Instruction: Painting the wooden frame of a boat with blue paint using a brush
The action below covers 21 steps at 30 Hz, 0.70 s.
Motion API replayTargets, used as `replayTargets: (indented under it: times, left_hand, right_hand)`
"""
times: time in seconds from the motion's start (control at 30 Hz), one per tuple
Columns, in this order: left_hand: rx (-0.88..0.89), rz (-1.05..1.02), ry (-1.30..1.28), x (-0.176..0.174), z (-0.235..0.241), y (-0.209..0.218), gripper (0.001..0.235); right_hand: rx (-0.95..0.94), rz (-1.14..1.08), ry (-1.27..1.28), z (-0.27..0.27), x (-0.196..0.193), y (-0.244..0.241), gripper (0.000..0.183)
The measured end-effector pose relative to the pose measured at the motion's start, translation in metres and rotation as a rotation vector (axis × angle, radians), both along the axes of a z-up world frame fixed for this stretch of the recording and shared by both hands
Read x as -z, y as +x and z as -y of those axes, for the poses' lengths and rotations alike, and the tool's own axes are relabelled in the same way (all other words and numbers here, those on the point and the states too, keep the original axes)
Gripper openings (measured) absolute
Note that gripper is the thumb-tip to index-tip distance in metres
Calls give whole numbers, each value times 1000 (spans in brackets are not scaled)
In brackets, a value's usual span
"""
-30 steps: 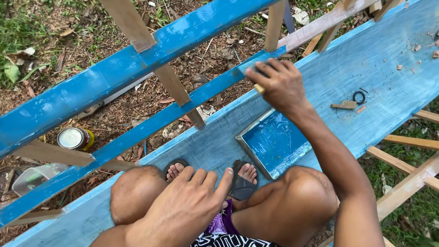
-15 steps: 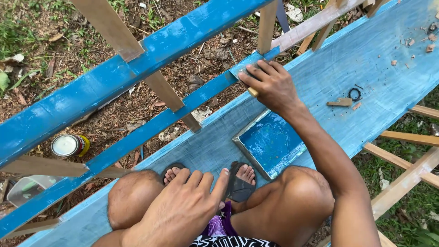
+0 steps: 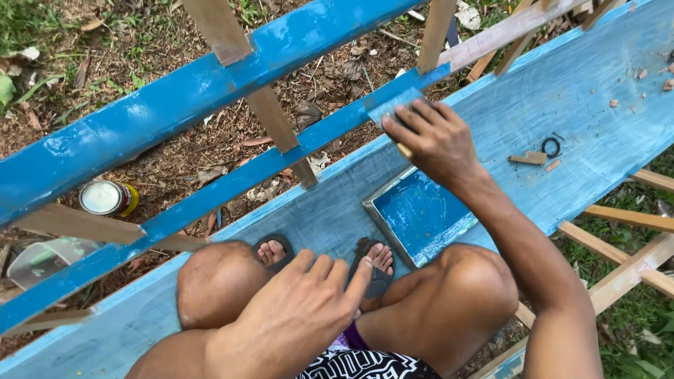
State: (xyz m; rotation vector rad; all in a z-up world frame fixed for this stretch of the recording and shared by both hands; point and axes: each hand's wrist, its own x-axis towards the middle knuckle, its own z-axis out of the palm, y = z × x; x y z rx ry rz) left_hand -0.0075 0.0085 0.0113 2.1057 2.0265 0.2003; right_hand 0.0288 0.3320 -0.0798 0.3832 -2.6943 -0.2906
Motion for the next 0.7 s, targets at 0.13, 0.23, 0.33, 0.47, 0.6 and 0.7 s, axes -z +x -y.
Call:
replayTargets:
  times: [0.13, 0.23, 0.33, 0.47, 0.6, 0.7]
  left_hand:
    - [3, -62, -36, 0, -3, -1, 48]
    - [-51, -46, 31, -5, 2, -4, 49]
    - [-77, -40, 37, -6, 7, -4, 45]
    - [-75, -40, 43, -3, 12, -5, 42]
    - [-55, 8, 123, -8, 13, 2, 49]
    - [-14, 35, 193, -2, 10, 8, 47]
  right_hand:
    - [-40, -38, 18, -2, 4, -25, 8]
    - [-15, -1, 25, -1, 18, -21, 17]
    - [15, 65, 42, 5, 26, 2, 22]
    - [103, 456, 83, -7, 69, 54, 35]
    - [90, 321, -128, -6, 74, 70, 46]
    - [61, 133, -161, 10, 44, 40, 28]
